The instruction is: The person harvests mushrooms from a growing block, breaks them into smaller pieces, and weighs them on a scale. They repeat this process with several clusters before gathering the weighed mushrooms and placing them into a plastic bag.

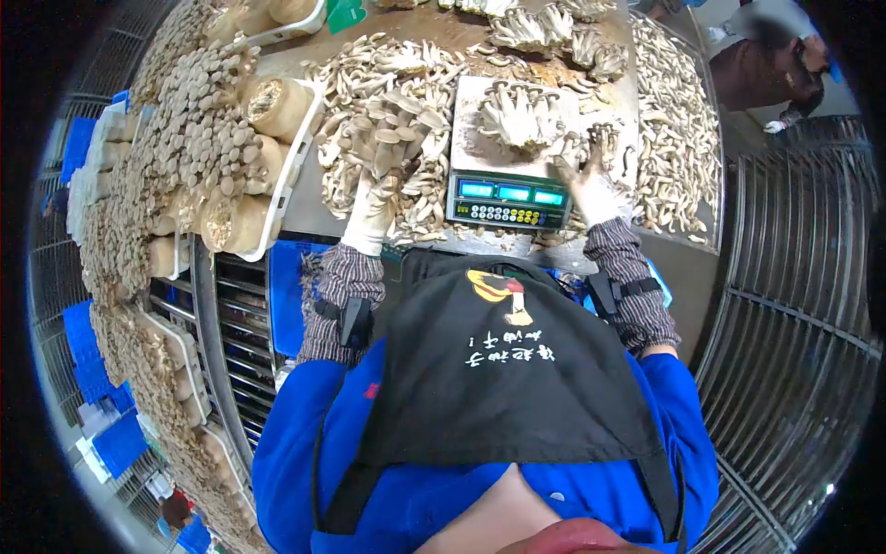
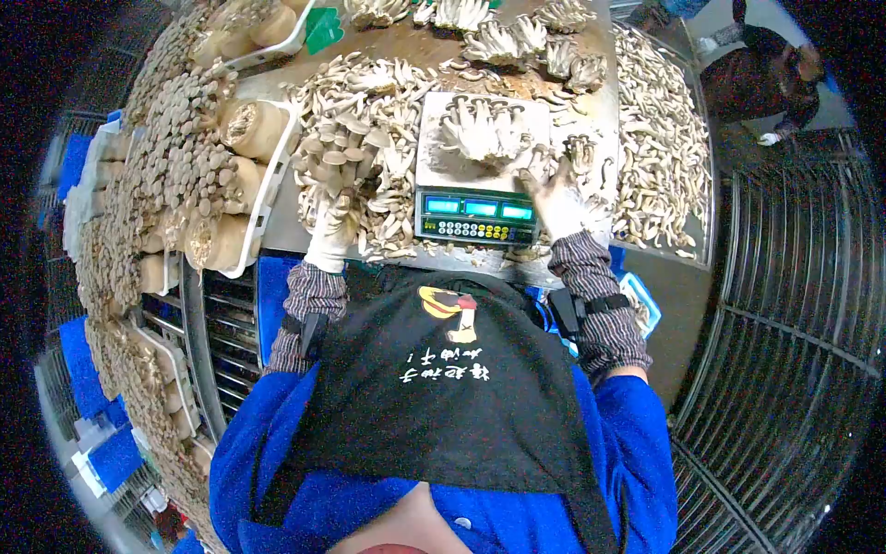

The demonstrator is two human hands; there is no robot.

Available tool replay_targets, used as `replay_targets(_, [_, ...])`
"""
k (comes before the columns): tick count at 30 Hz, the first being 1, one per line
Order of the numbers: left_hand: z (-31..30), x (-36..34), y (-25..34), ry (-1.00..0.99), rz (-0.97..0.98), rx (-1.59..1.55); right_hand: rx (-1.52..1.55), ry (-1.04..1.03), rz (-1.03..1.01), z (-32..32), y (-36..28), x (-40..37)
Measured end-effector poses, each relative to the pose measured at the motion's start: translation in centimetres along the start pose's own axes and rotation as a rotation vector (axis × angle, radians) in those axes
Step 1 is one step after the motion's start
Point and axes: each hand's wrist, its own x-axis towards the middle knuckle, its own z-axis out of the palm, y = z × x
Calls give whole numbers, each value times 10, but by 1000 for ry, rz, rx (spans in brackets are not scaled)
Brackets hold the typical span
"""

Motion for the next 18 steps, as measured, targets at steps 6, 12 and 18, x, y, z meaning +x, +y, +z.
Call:
replay_targets(6, [-28, -18, -8, 23, -32, 38, -148, 135, -148, -1, -4, 7])
replay_targets(12, [-53, -18, -14, 42, -75, 50, 89, 63, 55, -11, -26, 12])
replay_targets(18, [-39, -8, -7, -28, -87, 26, 431, 342, 128, 2, 11, -5])
